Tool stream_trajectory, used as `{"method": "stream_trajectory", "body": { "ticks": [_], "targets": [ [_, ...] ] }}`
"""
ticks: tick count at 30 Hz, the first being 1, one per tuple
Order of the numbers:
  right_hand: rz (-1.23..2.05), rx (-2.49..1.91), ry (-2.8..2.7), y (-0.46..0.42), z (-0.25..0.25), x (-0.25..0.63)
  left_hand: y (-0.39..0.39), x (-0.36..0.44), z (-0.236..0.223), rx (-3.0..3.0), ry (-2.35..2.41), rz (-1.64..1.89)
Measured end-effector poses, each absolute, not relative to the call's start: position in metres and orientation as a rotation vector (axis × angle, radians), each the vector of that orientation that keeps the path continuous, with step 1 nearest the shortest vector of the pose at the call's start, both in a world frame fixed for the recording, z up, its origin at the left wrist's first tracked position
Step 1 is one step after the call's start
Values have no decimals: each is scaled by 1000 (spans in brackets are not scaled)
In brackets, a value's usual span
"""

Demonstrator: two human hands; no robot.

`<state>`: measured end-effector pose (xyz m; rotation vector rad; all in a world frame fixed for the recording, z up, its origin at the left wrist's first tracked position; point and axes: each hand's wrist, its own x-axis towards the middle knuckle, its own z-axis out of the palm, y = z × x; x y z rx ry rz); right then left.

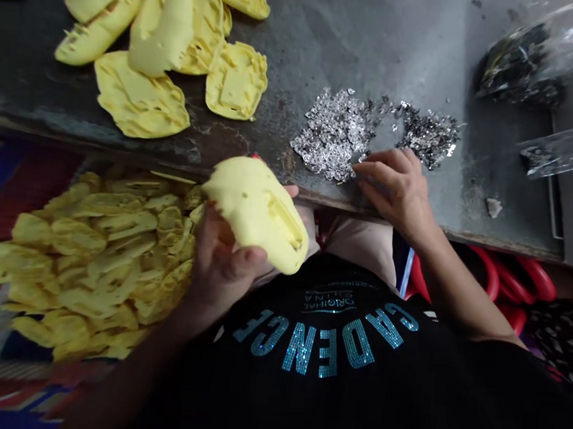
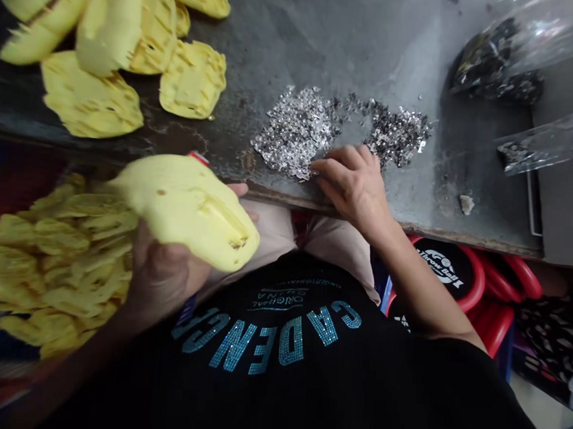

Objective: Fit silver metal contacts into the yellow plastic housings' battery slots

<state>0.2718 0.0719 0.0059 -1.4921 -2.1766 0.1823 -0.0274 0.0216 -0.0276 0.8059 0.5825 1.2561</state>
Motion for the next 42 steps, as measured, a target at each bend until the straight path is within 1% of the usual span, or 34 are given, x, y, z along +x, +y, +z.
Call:
{"method": "stream_trajectory", "body": {
  "ticks": [2,4,9,12,17,24,28,34,38,42],
  "targets": [
    [32,-1517,-2300,83,-1,279,23,-24,-31,807,568,1278],
    [-1,-1508,-2354,81,-7,286,22,-24,-34,775,546,1203],
    [-66,-1536,-2211,49,-5,313,18,-20,-39,673,550,1071],
    [-19,-1546,-2151,39,-2,315,20,-10,-36,632,599,1067],
    [121,-1494,-2174,49,-10,294,20,3,-30,643,619,1067],
    [74,-1647,-2192,58,-19,278,15,3,-30,686,643,1044],
    [69,-1653,-2196,57,-17,275,12,4,-30,681,638,1045],
    [85,-1595,-2238,45,-13,296,8,1,-33,685,571,1099],
    [119,-1606,-2143,33,-6,312,7,0,-32,698,617,1093],
    [135,-1677,-2088,37,-4,304,7,4,-31,673,629,1076]
  ]
}}
